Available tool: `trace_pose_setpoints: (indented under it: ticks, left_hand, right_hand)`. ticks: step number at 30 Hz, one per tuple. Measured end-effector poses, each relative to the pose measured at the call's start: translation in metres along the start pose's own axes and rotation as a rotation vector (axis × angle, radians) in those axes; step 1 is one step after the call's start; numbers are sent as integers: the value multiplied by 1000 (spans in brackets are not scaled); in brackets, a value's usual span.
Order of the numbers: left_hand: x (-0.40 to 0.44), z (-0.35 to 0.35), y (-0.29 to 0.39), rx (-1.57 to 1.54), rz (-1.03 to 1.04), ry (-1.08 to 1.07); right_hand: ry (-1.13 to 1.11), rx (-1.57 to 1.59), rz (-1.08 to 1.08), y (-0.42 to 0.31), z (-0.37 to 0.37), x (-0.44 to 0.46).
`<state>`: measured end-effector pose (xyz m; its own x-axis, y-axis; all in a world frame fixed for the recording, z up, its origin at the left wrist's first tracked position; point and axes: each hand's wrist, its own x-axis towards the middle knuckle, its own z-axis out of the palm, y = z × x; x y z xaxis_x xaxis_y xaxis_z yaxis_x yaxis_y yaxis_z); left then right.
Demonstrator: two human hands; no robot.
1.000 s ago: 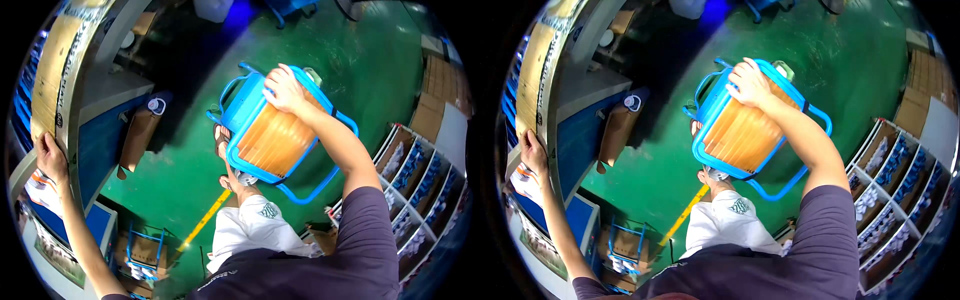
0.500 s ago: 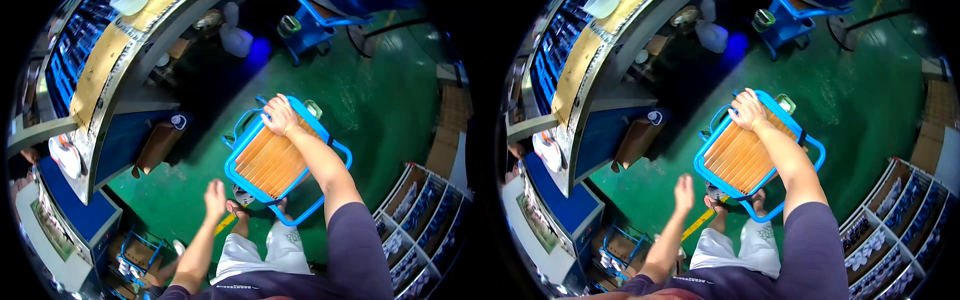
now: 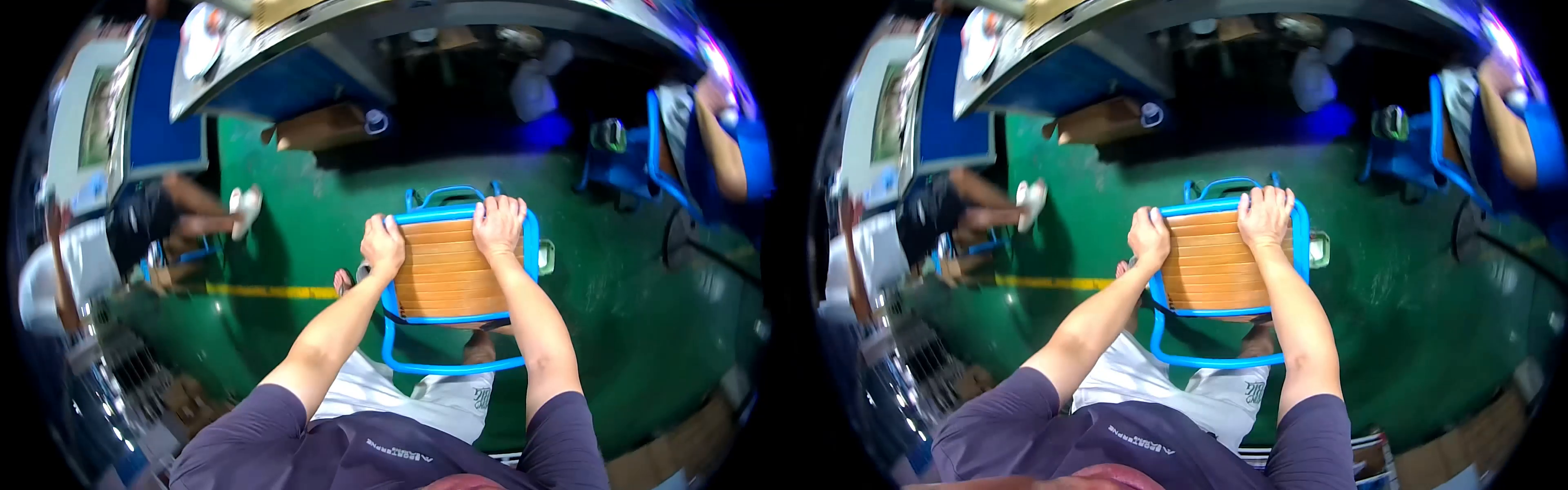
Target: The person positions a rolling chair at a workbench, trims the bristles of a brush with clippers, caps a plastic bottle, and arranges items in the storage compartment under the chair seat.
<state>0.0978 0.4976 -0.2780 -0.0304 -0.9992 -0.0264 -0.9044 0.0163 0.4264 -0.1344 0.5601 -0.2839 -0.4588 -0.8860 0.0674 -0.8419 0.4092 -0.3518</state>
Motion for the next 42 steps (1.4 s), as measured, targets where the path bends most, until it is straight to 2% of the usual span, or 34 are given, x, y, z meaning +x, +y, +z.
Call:
trace_pose_setpoints:
  ticks: [1,4,5,7,8,11,16,19,26,33,35,37,38,39,41,42]
  left_hand:
    - [0,3,0,58,-23,-8]
    - [1,-1,0,96,-47,-33]
    - [1,-2,2,113,-77,-37]
    - [0,3,1,77,-64,7]
    - [1,3,1,81,-76,-1]
    - [-2,2,-2,57,-95,-39]
    - [2,-7,3,22,-94,-76]
    - [2,-9,8,56,-95,-71]
    - [2,-1,1,73,-106,-68]
    - [1,0,14,114,-150,-71]
    - [-1,2,11,229,-118,-95]
    - [-7,10,47,292,-384,-3]
    - [-5,16,71,318,-514,47]
    - [-2,18,98,375,-632,-69]
    - [-11,25,124,389,-655,-39]
    - [-11,35,120,391,-639,-9]
  right_hand:
    - [1,-54,-55,3,-1,3]
    - [-410,-37,-217,21,-17,27]
    - [-477,-135,-325,26,-14,35]
    - [-546,-93,-458,40,-7,44]
    - [-500,-38,-511,44,-3,46]
    - [-516,-52,-406,34,-14,44]
    - [-594,-86,-433,34,-14,50]
    - [-547,-47,-499,41,-10,46]
    - [-676,-79,-424,33,-20,52]
    - [-707,39,-458,46,-10,53]
    - [-758,92,-429,44,-11,52]
    - [-849,147,-395,43,-21,64]
    - [-836,151,-459,43,-18,74]
    - [-825,153,-517,44,-14,82]
    - [-839,244,-672,46,-27,108]
    - [-733,274,-763,39,-49,135]
